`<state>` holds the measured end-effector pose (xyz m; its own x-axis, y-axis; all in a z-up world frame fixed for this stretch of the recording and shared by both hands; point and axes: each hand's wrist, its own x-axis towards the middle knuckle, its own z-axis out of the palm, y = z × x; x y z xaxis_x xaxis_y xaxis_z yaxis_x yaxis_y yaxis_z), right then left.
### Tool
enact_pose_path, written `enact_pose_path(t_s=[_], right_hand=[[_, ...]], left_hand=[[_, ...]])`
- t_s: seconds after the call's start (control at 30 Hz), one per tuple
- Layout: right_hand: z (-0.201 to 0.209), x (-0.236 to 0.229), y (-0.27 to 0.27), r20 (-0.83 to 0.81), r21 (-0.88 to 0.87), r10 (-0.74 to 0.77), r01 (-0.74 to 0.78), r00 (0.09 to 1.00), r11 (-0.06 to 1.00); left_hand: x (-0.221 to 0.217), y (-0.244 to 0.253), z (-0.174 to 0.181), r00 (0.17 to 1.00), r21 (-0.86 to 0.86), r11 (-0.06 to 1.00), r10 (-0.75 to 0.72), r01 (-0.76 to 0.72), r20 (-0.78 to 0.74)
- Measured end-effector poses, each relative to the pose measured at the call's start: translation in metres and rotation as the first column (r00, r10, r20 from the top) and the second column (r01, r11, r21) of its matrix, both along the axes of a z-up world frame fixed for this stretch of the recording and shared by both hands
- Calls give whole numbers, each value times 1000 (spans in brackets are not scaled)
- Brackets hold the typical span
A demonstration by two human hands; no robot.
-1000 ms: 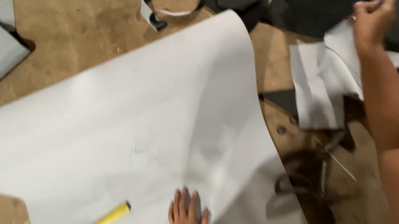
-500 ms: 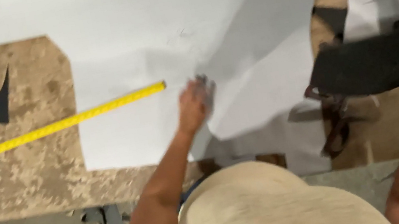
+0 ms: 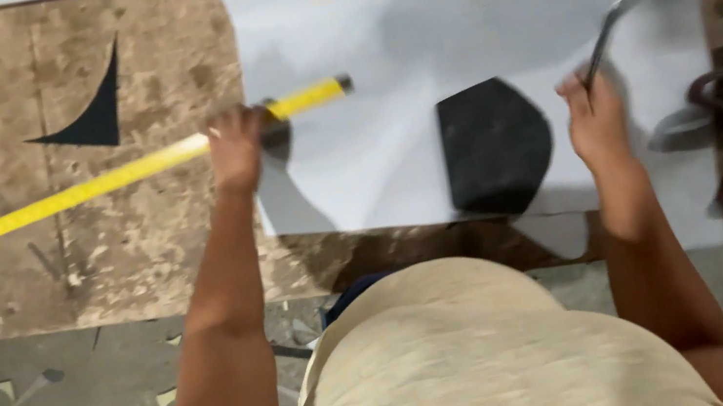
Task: The person uses a black stencil and a pen to trace shapes onto a large sheet of white paper. They then use scissors to cut out the traced shapes from the paper.
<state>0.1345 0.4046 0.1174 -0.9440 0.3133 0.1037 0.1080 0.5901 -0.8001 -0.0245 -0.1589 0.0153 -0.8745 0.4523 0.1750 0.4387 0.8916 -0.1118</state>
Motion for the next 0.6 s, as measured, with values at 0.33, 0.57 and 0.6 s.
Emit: enact_pose_path(t_s=[0.33,0.57,0.6], right_hand=[[-109,91,-11,473,74,-458,484,753,872],[-54,48,-97,355,4,-444,473,823,881],[-41,38,-116,315,2,-377,397,871,918]], left_hand=[[-7,-42,-21,947,212,924,321,-317,17],[85,19,-6,989,411,899,140,-150,53],[92,16,-5,985,420,891,162,-174,64]])
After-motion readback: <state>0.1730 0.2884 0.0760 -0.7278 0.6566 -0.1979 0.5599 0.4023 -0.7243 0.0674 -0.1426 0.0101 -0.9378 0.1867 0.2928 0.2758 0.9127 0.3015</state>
